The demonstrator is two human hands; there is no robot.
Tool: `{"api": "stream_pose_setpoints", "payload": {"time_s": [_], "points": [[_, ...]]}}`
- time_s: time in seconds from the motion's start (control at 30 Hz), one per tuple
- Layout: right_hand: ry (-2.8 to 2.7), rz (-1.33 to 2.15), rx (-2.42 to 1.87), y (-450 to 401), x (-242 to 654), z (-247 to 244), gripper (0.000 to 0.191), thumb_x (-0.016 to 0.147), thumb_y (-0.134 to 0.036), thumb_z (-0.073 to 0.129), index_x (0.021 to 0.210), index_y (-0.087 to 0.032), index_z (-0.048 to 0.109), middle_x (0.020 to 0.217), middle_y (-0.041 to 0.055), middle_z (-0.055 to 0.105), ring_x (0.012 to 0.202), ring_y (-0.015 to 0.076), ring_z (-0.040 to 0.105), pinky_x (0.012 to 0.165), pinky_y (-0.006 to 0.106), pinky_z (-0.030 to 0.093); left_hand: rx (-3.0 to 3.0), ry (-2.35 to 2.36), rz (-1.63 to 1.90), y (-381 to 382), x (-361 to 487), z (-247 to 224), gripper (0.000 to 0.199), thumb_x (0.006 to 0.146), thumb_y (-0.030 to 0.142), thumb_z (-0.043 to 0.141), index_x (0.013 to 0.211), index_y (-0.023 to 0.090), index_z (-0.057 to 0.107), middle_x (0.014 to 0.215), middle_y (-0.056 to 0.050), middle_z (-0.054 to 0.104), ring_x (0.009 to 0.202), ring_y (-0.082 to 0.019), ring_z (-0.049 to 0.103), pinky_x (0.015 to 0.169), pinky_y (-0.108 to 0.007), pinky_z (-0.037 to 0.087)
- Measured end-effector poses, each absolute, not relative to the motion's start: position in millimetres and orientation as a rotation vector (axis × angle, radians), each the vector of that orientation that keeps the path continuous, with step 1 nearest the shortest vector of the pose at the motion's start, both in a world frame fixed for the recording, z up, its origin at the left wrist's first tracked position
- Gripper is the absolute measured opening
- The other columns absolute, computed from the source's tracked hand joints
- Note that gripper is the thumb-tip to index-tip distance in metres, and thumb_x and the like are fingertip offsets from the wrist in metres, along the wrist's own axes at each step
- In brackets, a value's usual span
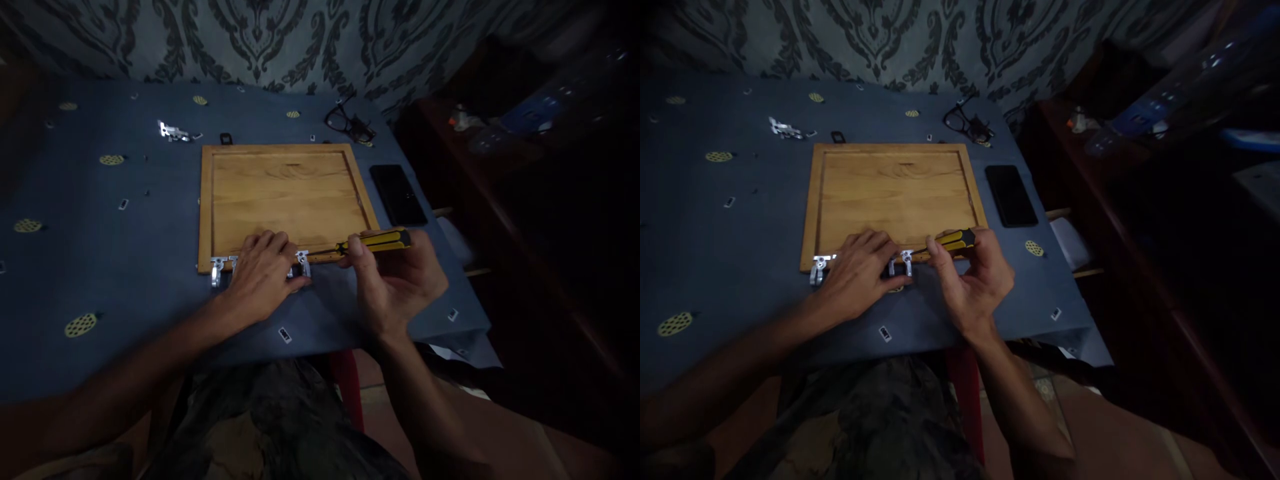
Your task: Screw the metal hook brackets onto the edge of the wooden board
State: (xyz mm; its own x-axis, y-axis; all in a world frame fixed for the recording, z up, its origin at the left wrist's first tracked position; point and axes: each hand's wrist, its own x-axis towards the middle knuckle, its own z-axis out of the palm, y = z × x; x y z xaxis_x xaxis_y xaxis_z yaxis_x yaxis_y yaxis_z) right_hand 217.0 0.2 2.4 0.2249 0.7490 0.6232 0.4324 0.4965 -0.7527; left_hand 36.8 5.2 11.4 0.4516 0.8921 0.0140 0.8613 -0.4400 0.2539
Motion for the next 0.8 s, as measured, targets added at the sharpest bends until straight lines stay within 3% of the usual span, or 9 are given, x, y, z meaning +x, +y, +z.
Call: {"api": "stream_pose_setpoints", "payload": {"time_s": [0.1,0.33,0.5,0.67,0.8], "points": [[-1.414,0.307,-1.122,-0.1,217.8,-2.3,0.015,0.089,-0.028,0.082,0.091,-0.024,0.067,0.071,-0.0058,0.066,0.058,0.0142,0.067,0.054,0.029,0.055,2.478,1.535,0.192,5.0,37.0,13.9,0.039,0.095,0.048,0.076,0.114,0.015,0.069,0.112,-0.01,0.07,0.115,-0.031,0.064,0.101,-0.046,0.05],[-1.389,0.334,-1.091,-0.5,216.4,-2.2,0.013,0.089,-0.027,0.082,0.094,-0.026,0.071,0.079,-0.0036,0.071,0.06,0.0141,0.067,0.054,0.03,0.055,2.495,1.546,0.173,3.3,38.1,17.6,0.037,0.095,0.047,0.076,0.114,0.016,0.069,0.115,-0.012,0.07,0.117,-0.033,0.064,0.102,-0.046,0.049],[-1.31,0.256,-1.083,-1.3,222.1,-1.8,0.015,0.089,-0.034,0.082,0.092,-0.027,0.07,0.08,-0.003,0.071,0.064,0.0167,0.07,0.056,0.032,0.055,2.51,1.544,0.192,1.3,37.1,15.6,0.039,0.094,0.046,0.077,0.115,0.014,0.068,0.118,-0.014,0.07,0.118,-0.034,0.065,0.103,-0.048,0.05],[-1.283,0.203,-1.115,-8.1,233.8,-1.5,0.015,0.089,-0.037,0.082,0.089,-0.029,0.069,0.078,-0.004,0.073,0.054,0.0153,0.065,0.049,0.032,0.051,2.519,1.522,0.225,-2.0,30.6,15.4,0.032,0.094,0.05,0.075,0.114,0.025,0.068,0.116,-0.01,0.072,0.113,-0.033,0.067,0.098,-0.05,0.054],[-1.336,0.214,-1.125,-13.8,246.1,-3.2,0.012,0.087,-0.03,0.083,0.089,-0.031,0.071,0.072,-0.0032,0.072,0.053,0.0181,0.065,0.051,0.035,0.052,2.512,1.559,0.29,5.3,27.7,27.8,0.029,0.094,0.042,0.078,0.112,0.021,0.069,0.116,-0.009,0.072,0.112,-0.032,0.067,0.095,-0.047,0.054]]}}
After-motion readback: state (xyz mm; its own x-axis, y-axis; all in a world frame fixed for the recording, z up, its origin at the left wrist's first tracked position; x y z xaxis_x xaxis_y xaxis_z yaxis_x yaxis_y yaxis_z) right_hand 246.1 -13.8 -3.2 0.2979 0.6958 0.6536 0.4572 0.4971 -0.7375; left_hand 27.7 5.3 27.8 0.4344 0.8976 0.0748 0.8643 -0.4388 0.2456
